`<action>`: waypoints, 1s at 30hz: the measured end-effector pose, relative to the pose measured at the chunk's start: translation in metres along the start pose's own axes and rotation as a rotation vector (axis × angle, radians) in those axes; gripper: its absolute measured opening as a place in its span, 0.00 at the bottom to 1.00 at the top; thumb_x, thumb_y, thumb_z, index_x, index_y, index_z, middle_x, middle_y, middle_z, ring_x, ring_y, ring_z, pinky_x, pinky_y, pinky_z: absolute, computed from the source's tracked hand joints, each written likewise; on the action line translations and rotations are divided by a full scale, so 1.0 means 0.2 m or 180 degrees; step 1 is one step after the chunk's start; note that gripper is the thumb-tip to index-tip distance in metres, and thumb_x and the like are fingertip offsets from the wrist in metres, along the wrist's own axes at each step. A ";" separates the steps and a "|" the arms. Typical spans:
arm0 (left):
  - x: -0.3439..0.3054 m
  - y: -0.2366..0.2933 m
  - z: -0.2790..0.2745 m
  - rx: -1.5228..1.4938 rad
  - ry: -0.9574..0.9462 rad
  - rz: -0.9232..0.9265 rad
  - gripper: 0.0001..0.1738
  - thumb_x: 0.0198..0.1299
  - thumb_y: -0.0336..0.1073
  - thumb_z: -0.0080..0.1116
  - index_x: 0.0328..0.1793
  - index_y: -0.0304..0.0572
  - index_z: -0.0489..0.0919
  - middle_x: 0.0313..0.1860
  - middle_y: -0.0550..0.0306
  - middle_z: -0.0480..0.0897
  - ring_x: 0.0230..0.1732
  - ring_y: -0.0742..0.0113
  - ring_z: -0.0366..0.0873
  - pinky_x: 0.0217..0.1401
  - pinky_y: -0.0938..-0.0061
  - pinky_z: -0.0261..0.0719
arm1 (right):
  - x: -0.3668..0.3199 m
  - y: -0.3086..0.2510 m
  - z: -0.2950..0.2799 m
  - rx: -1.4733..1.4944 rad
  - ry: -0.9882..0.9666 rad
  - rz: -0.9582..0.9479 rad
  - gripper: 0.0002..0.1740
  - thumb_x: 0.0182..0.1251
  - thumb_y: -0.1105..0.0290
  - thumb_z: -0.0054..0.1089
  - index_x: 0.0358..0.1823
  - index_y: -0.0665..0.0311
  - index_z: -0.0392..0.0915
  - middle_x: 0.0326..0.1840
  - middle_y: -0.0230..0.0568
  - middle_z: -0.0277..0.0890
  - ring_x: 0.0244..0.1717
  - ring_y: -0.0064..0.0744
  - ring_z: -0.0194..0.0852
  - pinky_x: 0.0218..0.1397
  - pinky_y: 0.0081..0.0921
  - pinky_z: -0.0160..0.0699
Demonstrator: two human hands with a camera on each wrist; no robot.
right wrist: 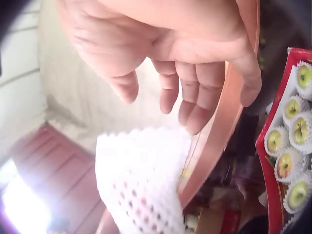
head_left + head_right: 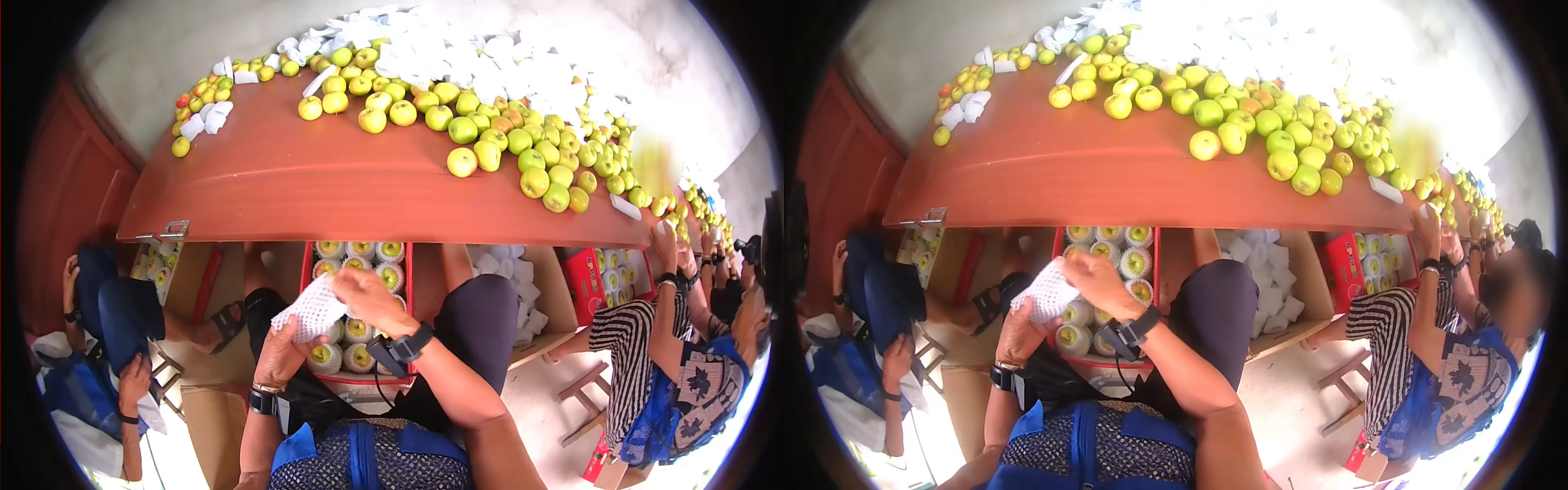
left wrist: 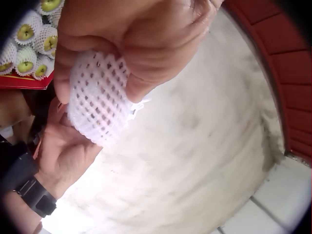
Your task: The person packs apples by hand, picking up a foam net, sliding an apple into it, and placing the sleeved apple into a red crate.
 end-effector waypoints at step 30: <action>0.02 -0.05 -0.35 -0.1058 0.0465 -0.0048 0.20 0.62 0.33 0.52 0.61 0.44 0.70 0.55 0.56 0.77 0.57 0.60 0.74 0.55 0.57 0.75 | 0.45 -0.27 -1.13 -0.1018 0.2103 -0.0049 0.38 0.46 0.64 0.69 0.58 0.62 0.60 0.49 0.39 0.71 0.52 0.30 0.70 0.50 0.30 0.71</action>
Point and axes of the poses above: each hand's wrist, its own x-axis towards the middle knuckle, its own z-axis out of the palm, y = z × x, the point moved 6 cm from there along x, towards the middle knuckle
